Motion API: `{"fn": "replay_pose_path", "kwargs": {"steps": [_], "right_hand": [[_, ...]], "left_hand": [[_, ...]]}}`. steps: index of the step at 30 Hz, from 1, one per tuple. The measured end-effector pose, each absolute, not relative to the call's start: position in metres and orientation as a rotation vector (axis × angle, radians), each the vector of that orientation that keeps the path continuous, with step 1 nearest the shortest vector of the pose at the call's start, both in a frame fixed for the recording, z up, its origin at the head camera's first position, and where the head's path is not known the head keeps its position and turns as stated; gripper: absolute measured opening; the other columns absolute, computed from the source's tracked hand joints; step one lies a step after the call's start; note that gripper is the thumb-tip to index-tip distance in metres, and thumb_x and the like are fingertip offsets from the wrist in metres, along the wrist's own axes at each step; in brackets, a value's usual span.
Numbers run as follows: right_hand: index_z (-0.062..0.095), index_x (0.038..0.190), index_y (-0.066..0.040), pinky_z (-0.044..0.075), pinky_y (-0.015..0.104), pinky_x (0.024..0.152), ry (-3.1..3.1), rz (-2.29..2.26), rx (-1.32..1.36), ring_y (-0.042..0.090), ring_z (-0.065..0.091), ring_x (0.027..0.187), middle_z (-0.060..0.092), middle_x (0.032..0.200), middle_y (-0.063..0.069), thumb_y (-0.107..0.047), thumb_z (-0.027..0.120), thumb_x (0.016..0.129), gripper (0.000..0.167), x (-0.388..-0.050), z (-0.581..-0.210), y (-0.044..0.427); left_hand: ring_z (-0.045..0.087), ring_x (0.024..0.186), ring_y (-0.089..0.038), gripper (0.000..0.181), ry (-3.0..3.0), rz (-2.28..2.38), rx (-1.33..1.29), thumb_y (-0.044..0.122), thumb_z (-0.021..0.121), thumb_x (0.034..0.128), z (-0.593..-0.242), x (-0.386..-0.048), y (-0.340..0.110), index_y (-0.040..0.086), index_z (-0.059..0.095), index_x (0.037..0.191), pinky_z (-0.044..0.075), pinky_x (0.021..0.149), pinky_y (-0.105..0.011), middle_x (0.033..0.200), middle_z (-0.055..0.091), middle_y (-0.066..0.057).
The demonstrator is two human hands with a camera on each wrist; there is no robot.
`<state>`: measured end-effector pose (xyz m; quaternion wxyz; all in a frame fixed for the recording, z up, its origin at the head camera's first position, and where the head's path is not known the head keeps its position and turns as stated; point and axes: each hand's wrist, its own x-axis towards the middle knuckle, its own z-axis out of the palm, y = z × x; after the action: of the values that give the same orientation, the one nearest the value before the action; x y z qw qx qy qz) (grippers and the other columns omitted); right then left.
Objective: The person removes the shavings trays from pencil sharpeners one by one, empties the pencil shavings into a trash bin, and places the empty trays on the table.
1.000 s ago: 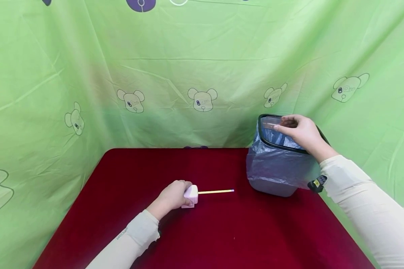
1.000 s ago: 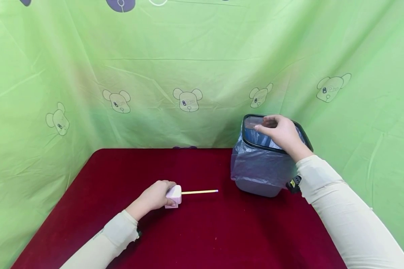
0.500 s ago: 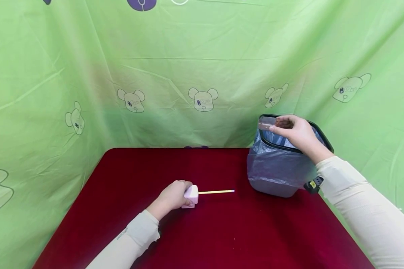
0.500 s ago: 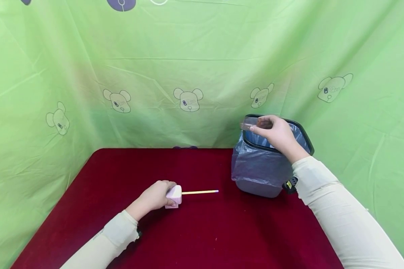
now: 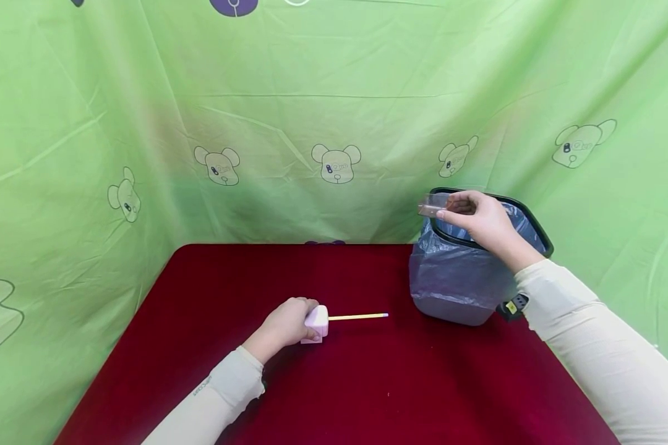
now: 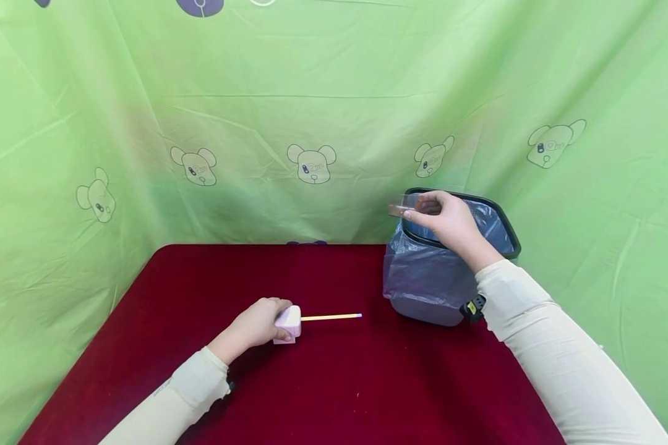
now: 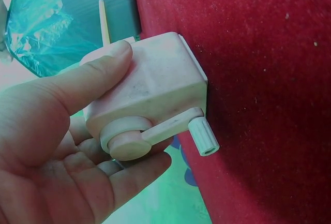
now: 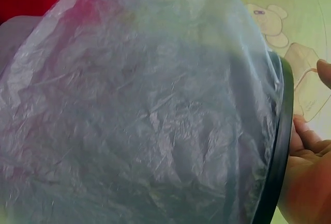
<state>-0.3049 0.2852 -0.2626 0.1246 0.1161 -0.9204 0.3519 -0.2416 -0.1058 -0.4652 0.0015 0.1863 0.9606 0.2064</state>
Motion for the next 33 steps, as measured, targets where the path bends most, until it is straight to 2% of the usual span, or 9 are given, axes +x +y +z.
{"fn": "replay_pose_path", "kwargs": {"steps": [23,33], "right_hand": [[0.06,0.137,-0.004,0.048,0.011,0.081,-2.636,1.117,0.444,-0.005,0.062,0.094,0.068,0.126,0.017,-0.04,0.075,0.093,0.059,-0.298,-0.264,0.265],[0.062,0.132,-0.006,0.048,0.01,0.082,-2.597,1.163,0.472,-0.006,0.064,0.094,0.07,0.122,0.016,-0.035,0.077,0.093,0.051,-0.296,-0.265,0.258]], "left_hand": [[0.064,0.096,-0.022,0.066,3.022,0.642,0.608,0.025,0.094,0.0735,-0.464,-0.242,-0.106,0.005,0.067,0.13,0.055,0.088,-0.04,0.118,0.071,-0.01],[0.065,0.101,-0.022,0.067,3.011,0.656,0.584,0.023,0.093,0.0743,-0.464,-0.241,-0.105,0.003,0.066,0.132,0.055,0.092,-0.041,0.122,0.071,-0.011]]}}
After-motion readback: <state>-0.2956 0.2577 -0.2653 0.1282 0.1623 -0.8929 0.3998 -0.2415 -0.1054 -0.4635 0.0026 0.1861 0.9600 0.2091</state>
